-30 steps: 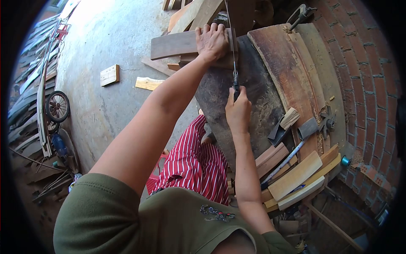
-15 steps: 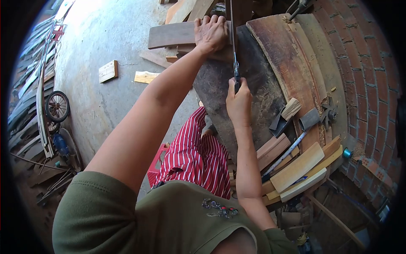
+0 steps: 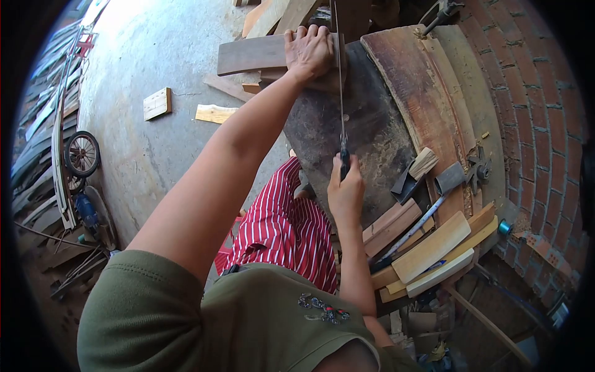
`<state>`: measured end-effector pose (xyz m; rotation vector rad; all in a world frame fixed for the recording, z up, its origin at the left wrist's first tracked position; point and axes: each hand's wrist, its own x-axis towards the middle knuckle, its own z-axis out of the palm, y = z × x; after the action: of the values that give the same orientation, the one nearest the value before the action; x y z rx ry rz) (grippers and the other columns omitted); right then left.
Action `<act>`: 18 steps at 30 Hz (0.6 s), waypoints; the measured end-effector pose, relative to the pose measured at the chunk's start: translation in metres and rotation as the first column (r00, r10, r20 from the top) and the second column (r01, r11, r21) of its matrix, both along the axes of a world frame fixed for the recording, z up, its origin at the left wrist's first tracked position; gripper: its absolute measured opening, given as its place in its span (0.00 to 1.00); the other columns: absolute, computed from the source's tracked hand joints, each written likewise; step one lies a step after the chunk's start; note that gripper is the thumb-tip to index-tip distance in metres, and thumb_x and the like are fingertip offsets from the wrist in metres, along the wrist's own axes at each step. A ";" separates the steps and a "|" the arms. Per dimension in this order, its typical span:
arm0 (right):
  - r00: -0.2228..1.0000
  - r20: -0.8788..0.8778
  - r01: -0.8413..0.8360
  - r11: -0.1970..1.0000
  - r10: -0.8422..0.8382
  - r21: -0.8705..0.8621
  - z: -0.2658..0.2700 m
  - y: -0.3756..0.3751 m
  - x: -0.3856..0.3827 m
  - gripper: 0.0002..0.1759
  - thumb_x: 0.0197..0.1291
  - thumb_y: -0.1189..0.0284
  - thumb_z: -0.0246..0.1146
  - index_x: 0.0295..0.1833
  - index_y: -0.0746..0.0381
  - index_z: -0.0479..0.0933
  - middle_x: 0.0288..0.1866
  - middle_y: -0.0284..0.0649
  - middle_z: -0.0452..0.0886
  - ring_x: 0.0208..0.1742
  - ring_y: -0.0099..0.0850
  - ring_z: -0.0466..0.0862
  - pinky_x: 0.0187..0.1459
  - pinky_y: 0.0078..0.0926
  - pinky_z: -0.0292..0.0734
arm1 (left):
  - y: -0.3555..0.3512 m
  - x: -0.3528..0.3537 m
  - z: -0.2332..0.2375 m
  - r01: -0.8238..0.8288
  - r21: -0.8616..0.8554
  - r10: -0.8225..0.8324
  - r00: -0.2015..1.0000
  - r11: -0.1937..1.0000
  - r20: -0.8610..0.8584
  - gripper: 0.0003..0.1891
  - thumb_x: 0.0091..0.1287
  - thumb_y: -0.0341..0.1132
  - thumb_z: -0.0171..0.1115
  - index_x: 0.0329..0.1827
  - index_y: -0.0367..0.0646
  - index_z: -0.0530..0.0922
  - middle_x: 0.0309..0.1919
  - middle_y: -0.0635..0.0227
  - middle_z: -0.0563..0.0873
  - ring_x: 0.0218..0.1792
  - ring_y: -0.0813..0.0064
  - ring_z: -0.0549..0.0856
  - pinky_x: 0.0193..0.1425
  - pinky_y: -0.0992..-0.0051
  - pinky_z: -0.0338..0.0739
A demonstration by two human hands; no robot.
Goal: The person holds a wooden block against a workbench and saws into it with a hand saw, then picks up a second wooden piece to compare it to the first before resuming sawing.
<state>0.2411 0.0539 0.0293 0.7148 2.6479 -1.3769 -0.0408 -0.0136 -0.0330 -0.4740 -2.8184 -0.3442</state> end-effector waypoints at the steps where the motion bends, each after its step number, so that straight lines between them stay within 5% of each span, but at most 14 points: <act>1: 0.997 -0.068 0.035 0.999 -0.032 0.036 -0.001 -0.006 0.037 0.11 0.74 0.68 0.57 0.51 0.64 0.75 0.33 0.57 0.85 0.38 0.57 0.87 0.34 0.50 0.79 | 0.001 -0.001 0.000 -0.008 0.008 0.008 1.000 1.000 0.018 0.18 0.77 0.48 0.44 0.53 0.50 0.80 0.50 0.65 0.84 0.57 0.61 0.80 0.65 0.55 0.62; 4: 0.998 -0.061 0.014 0.999 -0.012 0.029 0.004 -0.002 0.058 0.11 0.73 0.68 0.58 0.52 0.64 0.75 0.33 0.57 0.86 0.38 0.56 0.87 0.33 0.50 0.79 | -0.001 0.001 -0.006 -0.011 0.027 0.010 1.000 1.000 0.029 0.18 0.76 0.48 0.46 0.52 0.49 0.80 0.50 0.64 0.84 0.57 0.61 0.79 0.66 0.53 0.61; 6: 0.999 0.015 -0.045 0.998 0.045 0.045 -0.003 0.008 0.008 0.13 0.74 0.67 0.57 0.51 0.66 0.75 0.32 0.59 0.85 0.37 0.56 0.87 0.32 0.50 0.79 | 0.001 -0.001 -0.010 -0.003 0.073 0.003 1.000 0.997 -0.005 0.18 0.76 0.48 0.47 0.51 0.48 0.81 0.50 0.65 0.84 0.58 0.61 0.79 0.68 0.51 0.60; 10: 0.992 -0.128 -0.009 0.999 0.013 0.032 -0.027 0.010 -0.069 0.14 0.74 0.66 0.56 0.53 0.67 0.75 0.31 0.60 0.84 0.36 0.57 0.86 0.32 0.50 0.80 | 0.000 0.000 -0.005 -0.023 -0.024 0.024 0.999 0.999 0.044 0.19 0.78 0.49 0.43 0.55 0.50 0.79 0.54 0.64 0.84 0.60 0.60 0.79 0.67 0.54 0.62; 15: 0.999 -0.042 0.006 1.000 -0.005 0.028 -0.007 -0.002 0.063 0.13 0.73 0.67 0.58 0.55 0.63 0.74 0.35 0.57 0.86 0.39 0.56 0.88 0.34 0.51 0.81 | 0.000 -0.003 0.000 -0.013 0.000 0.013 0.998 1.000 0.057 0.19 0.78 0.49 0.43 0.55 0.50 0.79 0.54 0.64 0.84 0.61 0.60 0.79 0.67 0.54 0.62; 18: 1.000 0.015 -0.018 1.000 0.017 0.019 0.000 0.004 0.045 0.14 0.73 0.66 0.58 0.55 0.65 0.75 0.32 0.58 0.85 0.38 0.57 0.87 0.34 0.52 0.80 | 0.001 0.004 -0.005 -0.007 0.000 0.007 0.998 1.000 0.068 0.19 0.78 0.49 0.43 0.55 0.50 0.79 0.55 0.65 0.84 0.61 0.60 0.79 0.68 0.54 0.62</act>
<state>0.2859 0.0582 0.0290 0.6995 2.6529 -1.3380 -0.0371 -0.0129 -0.0381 -0.4606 -2.8848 -0.3656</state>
